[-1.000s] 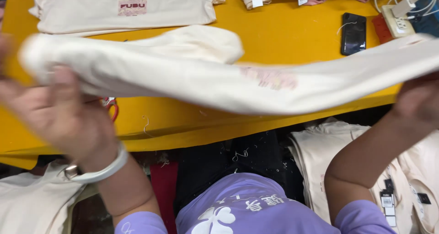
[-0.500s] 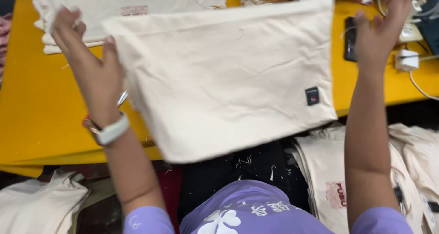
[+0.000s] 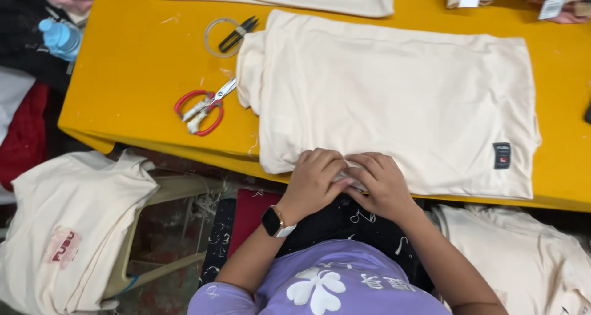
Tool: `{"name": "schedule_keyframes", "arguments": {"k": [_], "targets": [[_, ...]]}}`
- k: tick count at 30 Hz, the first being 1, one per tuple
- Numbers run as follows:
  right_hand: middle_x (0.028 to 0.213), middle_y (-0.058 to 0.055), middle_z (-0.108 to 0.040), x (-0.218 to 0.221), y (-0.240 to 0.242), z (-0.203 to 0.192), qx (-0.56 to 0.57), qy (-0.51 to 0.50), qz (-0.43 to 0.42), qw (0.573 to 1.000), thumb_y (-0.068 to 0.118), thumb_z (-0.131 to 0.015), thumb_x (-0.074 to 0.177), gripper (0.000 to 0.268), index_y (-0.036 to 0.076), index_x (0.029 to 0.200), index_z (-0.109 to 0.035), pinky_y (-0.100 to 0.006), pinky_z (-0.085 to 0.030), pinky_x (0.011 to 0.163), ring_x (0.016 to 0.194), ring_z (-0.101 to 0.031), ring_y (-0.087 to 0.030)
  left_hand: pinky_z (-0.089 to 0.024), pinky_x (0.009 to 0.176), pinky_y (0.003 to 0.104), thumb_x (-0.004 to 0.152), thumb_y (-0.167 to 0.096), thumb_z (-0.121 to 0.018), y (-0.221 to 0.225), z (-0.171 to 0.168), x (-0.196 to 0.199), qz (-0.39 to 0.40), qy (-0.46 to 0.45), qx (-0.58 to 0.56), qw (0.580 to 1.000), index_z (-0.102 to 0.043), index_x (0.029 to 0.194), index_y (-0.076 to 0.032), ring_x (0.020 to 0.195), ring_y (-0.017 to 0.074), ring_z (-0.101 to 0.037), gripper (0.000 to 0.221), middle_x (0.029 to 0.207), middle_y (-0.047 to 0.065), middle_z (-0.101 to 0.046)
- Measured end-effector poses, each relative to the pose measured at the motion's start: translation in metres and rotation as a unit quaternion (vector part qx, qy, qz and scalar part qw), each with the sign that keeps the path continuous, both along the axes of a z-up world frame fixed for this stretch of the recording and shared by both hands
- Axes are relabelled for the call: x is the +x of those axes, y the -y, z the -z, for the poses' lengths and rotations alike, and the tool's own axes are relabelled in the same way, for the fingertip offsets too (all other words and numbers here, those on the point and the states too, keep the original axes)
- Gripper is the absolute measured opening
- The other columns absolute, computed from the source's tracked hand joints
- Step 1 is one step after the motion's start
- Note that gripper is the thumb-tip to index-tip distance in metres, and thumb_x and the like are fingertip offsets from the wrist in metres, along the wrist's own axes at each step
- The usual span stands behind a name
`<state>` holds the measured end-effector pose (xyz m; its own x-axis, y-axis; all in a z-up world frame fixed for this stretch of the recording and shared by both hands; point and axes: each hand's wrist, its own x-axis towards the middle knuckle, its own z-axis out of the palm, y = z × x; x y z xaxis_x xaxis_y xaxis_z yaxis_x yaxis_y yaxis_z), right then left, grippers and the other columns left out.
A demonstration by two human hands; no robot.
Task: Trimming loose threads and excess fabric from t-shirts using scissors.
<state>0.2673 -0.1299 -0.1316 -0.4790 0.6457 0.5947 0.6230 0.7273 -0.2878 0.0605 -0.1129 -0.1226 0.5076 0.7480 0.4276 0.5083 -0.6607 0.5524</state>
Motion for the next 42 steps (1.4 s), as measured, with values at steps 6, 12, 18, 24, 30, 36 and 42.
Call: {"name": "schedule_keyframes", "arguments": {"k": [6, 12, 18, 24, 30, 36, 42], "targets": [[0.111, -0.006, -0.071, 0.007, 0.001, -0.005, -0.068, -0.008, 0.0, 0.998, 0.017, -0.071, 0.086, 0.006, 0.013, 0.091, -0.072, -0.043, -0.053, 0.081, 0.103, -0.068, -0.034, -0.041, 0.082, 0.038, 0.093, -0.062, -0.055, -0.004, -0.016, 0.001, 0.012, 0.012, 0.028, 0.999, -0.061, 0.098, -0.013, 0.096, 0.0221, -0.058, 0.049, 0.099, 0.001, -0.057], [0.107, -0.015, -0.073, 0.028, -0.004, -0.058, -0.135, -0.11, 0.05, 0.983, 0.002, -0.072, 0.09, 0.005, 0.004, 0.087, -0.076, -0.048, -0.055, 0.082, 0.099, -0.069, -0.041, -0.043, 0.085, 0.044, 0.086, -0.029, -0.056, -0.001, -0.006, -0.004, -0.07, 0.056, 0.046, 0.995, -0.064, 0.104, -0.009, 0.1, 0.0296, -0.057, 0.027, 0.104, 0.007, -0.057], [0.122, -0.021, -0.073, 0.14, -0.022, -0.073, 0.096, -0.017, 0.263, 0.96, -0.011, -0.077, 0.109, 0.016, -0.003, 0.096, -0.073, -0.048, -0.045, 0.099, 0.108, -0.058, -0.041, -0.042, 0.088, 0.043, 0.082, 0.012, -0.05, 0.003, -0.001, -0.024, -0.125, 0.06, 0.086, 0.987, -0.066, 0.106, -0.006, 0.101, 0.0294, -0.057, 0.034, 0.106, 0.009, -0.059], [0.13, -0.026, -0.065, 0.105, -0.024, -0.082, -0.017, -0.069, 0.236, 0.969, -0.008, -0.066, 0.109, 0.013, -0.005, 0.121, -0.069, -0.047, -0.044, 0.102, 0.12, -0.061, -0.041, -0.038, 0.083, 0.04, 0.083, -0.009, -0.059, 0.009, -0.033, -0.018, -0.05, 0.024, 0.095, 0.994, -0.067, 0.102, -0.009, 0.096, 0.0247, -0.061, 0.021, 0.105, 0.004, -0.067], [0.11, -0.022, -0.072, 0.001, -0.043, -0.069, -0.276, -0.219, 0.038, 0.935, -0.005, -0.059, 0.094, 0.018, -0.002, 0.108, -0.072, -0.048, -0.056, 0.089, 0.105, -0.071, -0.04, -0.039, 0.099, 0.048, 0.098, -0.019, -0.049, -0.015, -0.025, -0.001, -0.053, -0.028, 0.057, 0.997, -0.06, 0.131, -0.006, 0.124, 0.0296, -0.06, 0.037, 0.13, 0.014, -0.064], [0.115, -0.018, -0.064, -0.011, -0.052, -0.061, -0.307, -0.12, 0.06, 0.942, 0.0, -0.07, 0.09, 0.017, 0.001, 0.107, -0.071, -0.049, -0.058, 0.088, 0.103, -0.07, -0.04, -0.044, 0.097, 0.048, 0.096, -0.036, -0.066, -0.016, -0.023, -0.021, -0.091, -0.08, 0.015, 0.993, -0.06, 0.133, -0.002, 0.12, 0.0314, -0.063, 0.05, 0.128, 0.018, -0.064], [0.097, -0.009, -0.067, 0.001, -0.063, -0.021, -0.243, -0.108, 0.103, 0.959, 0.01, -0.073, 0.095, 0.003, 0.007, 0.094, -0.073, -0.045, -0.057, 0.082, 0.091, -0.071, -0.033, -0.046, 0.097, 0.05, 0.096, -0.036, -0.068, -0.017, -0.029, -0.022, -0.092, -0.072, -0.013, 0.993, -0.063, 0.127, -0.002, 0.118, 0.032, -0.064, 0.047, 0.126, 0.018, -0.066]]}}
